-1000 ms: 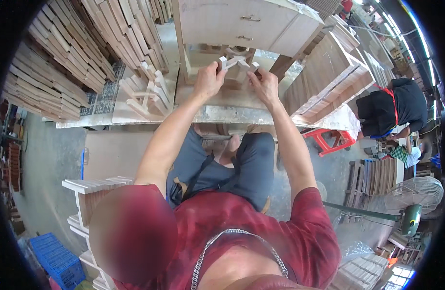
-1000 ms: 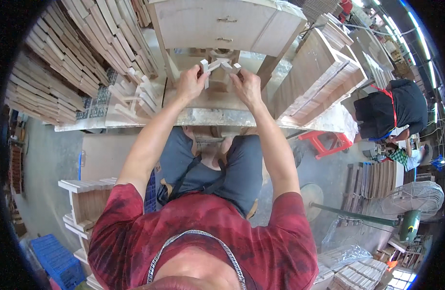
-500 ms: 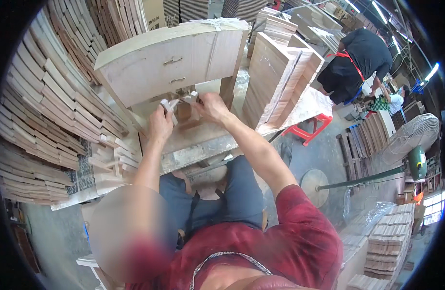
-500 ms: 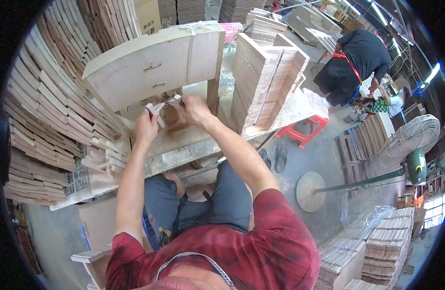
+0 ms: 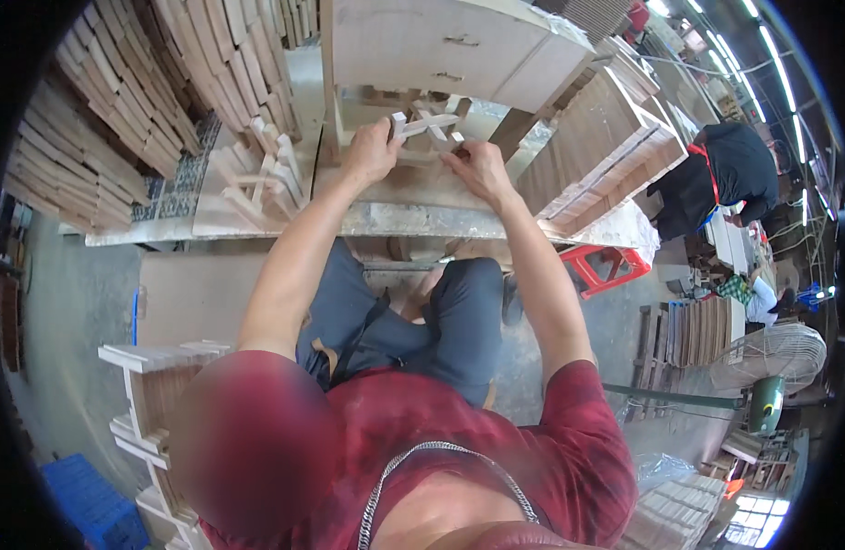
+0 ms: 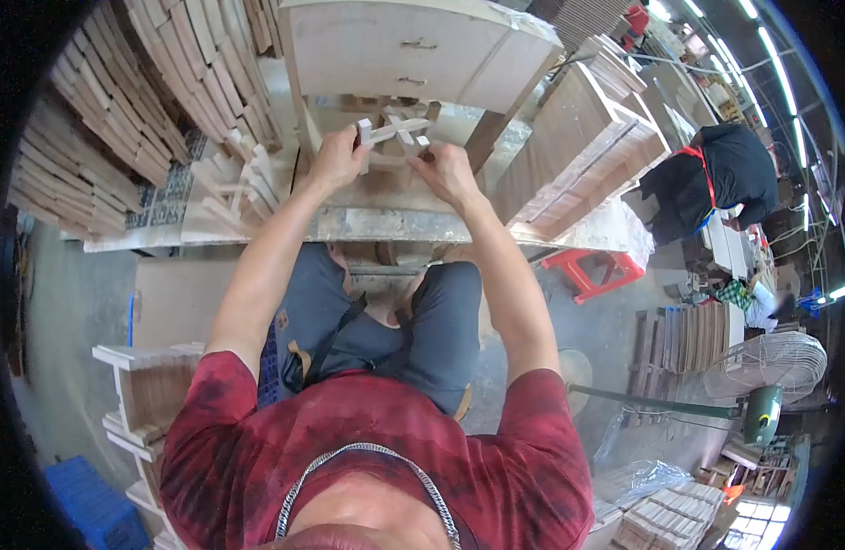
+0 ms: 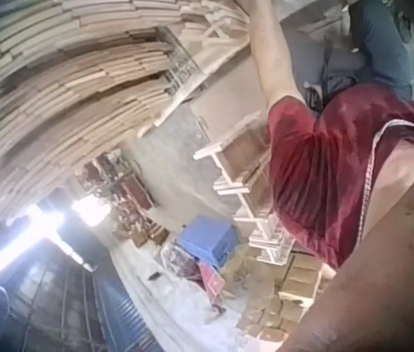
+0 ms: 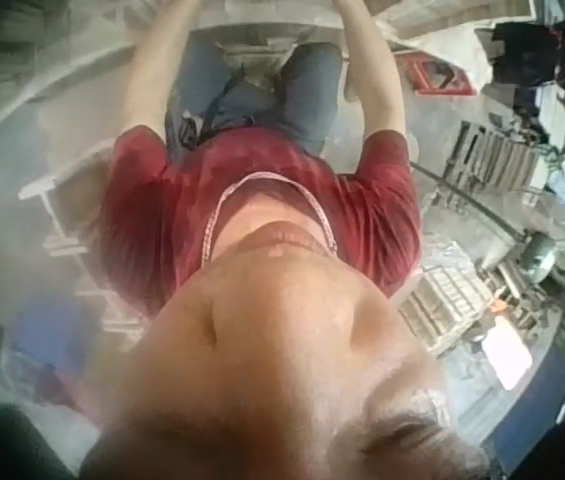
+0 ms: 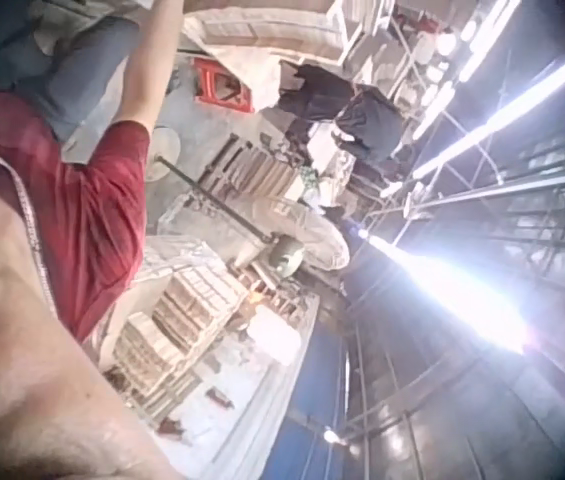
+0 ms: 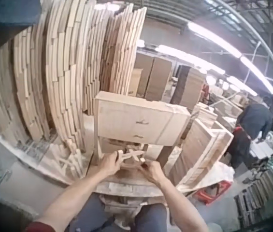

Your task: Assembling wooden cross-shaped frame components in a furniture manufacturing workshop.

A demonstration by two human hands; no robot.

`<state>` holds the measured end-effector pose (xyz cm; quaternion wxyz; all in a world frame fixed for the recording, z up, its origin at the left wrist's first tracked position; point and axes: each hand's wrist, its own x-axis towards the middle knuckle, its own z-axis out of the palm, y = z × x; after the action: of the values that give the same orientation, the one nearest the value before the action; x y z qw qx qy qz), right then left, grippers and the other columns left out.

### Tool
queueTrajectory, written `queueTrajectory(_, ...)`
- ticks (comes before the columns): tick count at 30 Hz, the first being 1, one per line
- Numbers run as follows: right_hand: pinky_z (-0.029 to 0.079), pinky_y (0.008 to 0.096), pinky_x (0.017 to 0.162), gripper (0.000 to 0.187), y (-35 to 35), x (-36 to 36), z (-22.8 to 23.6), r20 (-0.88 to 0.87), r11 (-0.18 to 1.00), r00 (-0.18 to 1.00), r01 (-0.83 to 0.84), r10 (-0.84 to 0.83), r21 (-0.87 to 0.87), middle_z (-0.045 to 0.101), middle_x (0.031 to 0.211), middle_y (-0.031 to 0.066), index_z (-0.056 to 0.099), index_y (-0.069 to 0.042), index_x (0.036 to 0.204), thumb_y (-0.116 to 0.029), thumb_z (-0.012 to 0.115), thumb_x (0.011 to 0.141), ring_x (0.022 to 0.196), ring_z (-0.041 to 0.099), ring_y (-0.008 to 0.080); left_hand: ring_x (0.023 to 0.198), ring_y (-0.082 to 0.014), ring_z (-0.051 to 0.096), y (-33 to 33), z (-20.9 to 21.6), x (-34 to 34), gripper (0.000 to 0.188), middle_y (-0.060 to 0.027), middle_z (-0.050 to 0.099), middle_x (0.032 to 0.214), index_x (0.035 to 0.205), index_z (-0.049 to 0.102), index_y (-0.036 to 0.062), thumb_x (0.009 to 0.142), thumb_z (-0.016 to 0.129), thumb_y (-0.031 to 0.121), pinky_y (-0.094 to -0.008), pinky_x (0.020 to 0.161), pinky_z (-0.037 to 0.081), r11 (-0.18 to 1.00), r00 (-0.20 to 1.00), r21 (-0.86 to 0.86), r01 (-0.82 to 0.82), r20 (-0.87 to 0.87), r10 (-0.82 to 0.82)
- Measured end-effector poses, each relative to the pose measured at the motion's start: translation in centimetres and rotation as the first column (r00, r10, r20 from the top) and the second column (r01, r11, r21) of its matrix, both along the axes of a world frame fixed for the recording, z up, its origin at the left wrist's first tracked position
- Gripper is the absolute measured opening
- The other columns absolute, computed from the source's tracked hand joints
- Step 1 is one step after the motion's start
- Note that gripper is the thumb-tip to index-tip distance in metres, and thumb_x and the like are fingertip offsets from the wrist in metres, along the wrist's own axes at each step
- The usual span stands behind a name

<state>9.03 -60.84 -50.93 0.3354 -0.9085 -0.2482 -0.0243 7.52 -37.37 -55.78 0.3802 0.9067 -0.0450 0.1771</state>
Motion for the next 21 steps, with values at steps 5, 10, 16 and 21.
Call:
queueTrajectory(5,0.055,0.0401,0.083,0.032,-3.6,-5.3,1.6,0.033,0.977,0.976,-0.215,0.215,-0.017,0.069,0.109,0.0224,0.071,-0.005,0.115,-0.007,0.070,0.082,0.096,0.068,0.0344,0.083,-0.0426,0.068,2.5,2.2,-7.1,0.033,-0.0271,0.068,0.089,0.105,0.063,-0.0047,0.090,0.071,0.023,-0.0490,0.074,0.052,0.995,0.994,-0.065,0.075,-0.080,-0.080)
queueTrajectory(10,0.054,0.0399,0.091,0.066,-4.3,-8.0,5.3,0.580,0.878,0.703,-0.136,0.412,-0.460,0.052,0.140,0.0112,0.059,-0.023,0.137,-0.005,0.071,0.075,0.118,0.053,0.0292,0.079,-0.0185,0.072,4.6,4.5,-12.7,0.026,-0.0103,0.072,0.088,0.107,0.064,-0.0050,0.096,0.067,0.018,-0.0338,0.067,0.057,0.612,0.879,-0.775,0.156,-0.174,-0.444)
queueTrajectory(16,0.054,0.0384,0.083,0.043,0.4,-9.3,7.7,0.712,0.836,0.466,-0.439,0.524,-0.329,0.069,0.113,0.0081,0.069,-0.008,0.117,-0.010,0.078,0.076,0.099,0.064,0.0286,0.086,-0.0226,0.073,7.3,6.2,-16.3,0.030,-0.0118,0.072,0.099,0.112,0.064,-0.0040,0.101,0.057,0.023,-0.0341,0.078,0.059,0.333,0.776,-0.943,0.006,-0.205,-0.596)
queueTrajectory(21,0.055,0.0386,0.079,0.039,2.7,-9.9,6.9,0.621,0.880,0.672,-0.471,0.404,-0.063,0.071,0.107,0.0105,0.068,-0.004,0.110,-0.005,0.082,0.074,0.093,0.065,0.0304,0.110,-0.0170,0.064,6.2,4.3,-19.1,0.038,-0.0116,0.068,0.116,0.128,0.059,-0.0076,0.097,0.060,0.016,-0.0318,0.097,0.049,0.535,0.947,-0.795,0.284,0.148,-0.284)
